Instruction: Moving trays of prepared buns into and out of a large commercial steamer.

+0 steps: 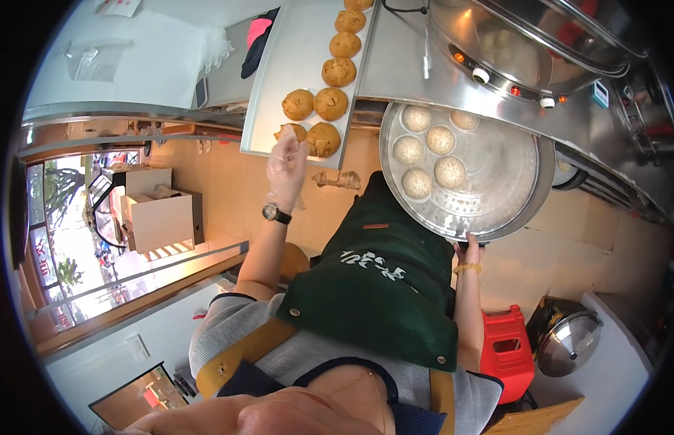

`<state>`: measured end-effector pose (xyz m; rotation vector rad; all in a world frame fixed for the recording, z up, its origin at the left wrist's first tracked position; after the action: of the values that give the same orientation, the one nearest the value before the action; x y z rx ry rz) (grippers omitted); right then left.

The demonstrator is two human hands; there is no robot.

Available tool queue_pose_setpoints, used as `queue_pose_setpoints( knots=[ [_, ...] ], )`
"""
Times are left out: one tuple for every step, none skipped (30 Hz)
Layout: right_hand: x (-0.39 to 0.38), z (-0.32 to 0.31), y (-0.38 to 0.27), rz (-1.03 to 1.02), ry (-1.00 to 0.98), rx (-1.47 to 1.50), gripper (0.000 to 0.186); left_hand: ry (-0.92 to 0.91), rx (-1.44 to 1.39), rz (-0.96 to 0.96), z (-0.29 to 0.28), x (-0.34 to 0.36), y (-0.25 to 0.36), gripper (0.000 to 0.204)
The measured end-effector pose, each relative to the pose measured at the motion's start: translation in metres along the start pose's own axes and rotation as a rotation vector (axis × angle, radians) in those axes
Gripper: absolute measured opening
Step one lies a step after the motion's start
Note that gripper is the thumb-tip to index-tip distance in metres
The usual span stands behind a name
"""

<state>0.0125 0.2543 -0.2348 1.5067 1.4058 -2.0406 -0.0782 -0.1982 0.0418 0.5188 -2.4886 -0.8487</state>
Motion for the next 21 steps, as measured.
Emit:
queue_pose_setpoints(
  knots=[
    [-0.003,0.0,0.0,-0.005,0.011,-0.005,0.034,0.002,-0.005,0.006,-0.003,0.011,-0.005,0.033],
    [-0.005,0.001,-0.001,-0.011,0.012,0.002,0.034,0.044,-0.026,-0.02,-0.006,0.023,-0.013,0.034],
    [-0.004,0.001,-0.002,-0.008,0.007,0.006,0.035,0.084,-0.047,-0.045,-0.007,0.035,-0.02,0.035],
    [-0.002,0.0,-0.001,-0.005,0.003,0.01,0.036,0.083,-0.055,-0.038,-0.004,0.048,-0.023,0.035],
    [-0.001,-0.002,0.001,0.0,0.026,0.039,0.036,0.078,-0.051,-0.063,0.0,0.06,-0.029,0.038],
    [0.0,-0.003,0.002,-0.006,0.03,0.047,0.036,0.073,-0.047,-0.088,0.005,0.073,-0.035,0.04],
    [-0.002,-0.003,0.001,-0.001,0.06,0.067,0.035,0.047,-0.038,-0.096,0.012,0.085,-0.037,0.043],
    [-0.005,-0.004,0.002,0.004,0.091,0.087,0.034,0.04,-0.046,-0.088,0.017,0.096,-0.037,0.043],
    [-0.001,-0.006,0.004,0.006,0.098,0.099,0.035,0.013,-0.051,-0.072,0.024,0.107,-0.035,0.043],
    [-0.001,-0.006,0.003,0.003,0.106,0.107,0.035,-0.016,-0.055,-0.057,0.03,0.115,-0.03,0.043],
    [-0.002,-0.007,0.004,0.002,0.121,0.131,0.035,-0.085,-0.055,-0.089,0.036,0.123,-0.026,0.048],
    [-0.002,-0.007,0.004,0.002,0.136,0.153,0.035,-0.093,-0.06,-0.083,0.042,0.129,-0.025,0.048],
    [-0.011,-0.003,-0.001,0.004,0.159,0.155,0.034,-0.114,-0.035,-0.096,0.049,0.135,-0.025,0.05],
    [-0.009,-0.002,-0.001,0.001,0.164,0.159,0.034,-0.134,-0.01,-0.109,0.056,0.142,-0.027,0.052],
    [-0.006,-0.003,0.001,0.014,0.169,0.146,0.033,-0.138,-0.014,-0.106,0.063,0.149,-0.033,0.052],
    [-0.006,-0.004,0.003,0.028,0.178,0.134,0.033,-0.15,0.016,-0.07,0.07,0.154,-0.037,0.054],
    [-0.006,-0.005,0.003,0.028,0.184,0.137,0.033,-0.162,0.047,-0.034,0.075,0.16,-0.041,0.056],
    [-0.004,-0.005,0.002,0.019,0.194,0.122,0.032,-0.166,0.045,-0.033,0.078,0.166,-0.048,0.056],
    [-0.003,-0.007,0.003,0.012,0.207,0.108,0.032,-0.203,0.111,-0.04,0.08,0.171,-0.05,0.055],
    [-0.002,-0.009,0.004,0.013,0.213,0.109,0.032,-0.238,0.178,-0.047,0.08,0.174,-0.054,0.055],
    [-0.001,-0.01,0.006,0.007,0.211,0.134,0.032,-0.241,0.177,-0.047,0.077,0.176,-0.059,0.055]
  ],
)
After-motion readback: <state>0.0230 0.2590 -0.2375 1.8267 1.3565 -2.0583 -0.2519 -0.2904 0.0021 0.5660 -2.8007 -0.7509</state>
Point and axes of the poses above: each hand's wrist, its own x-axis towards the middle knuckle, its own z-axis out of the palm, y = z × x, the point moved 8 cm from there along x, towards the middle knuckle, and after that the axes turned 4 degrees about y, right-handed, at the moved point
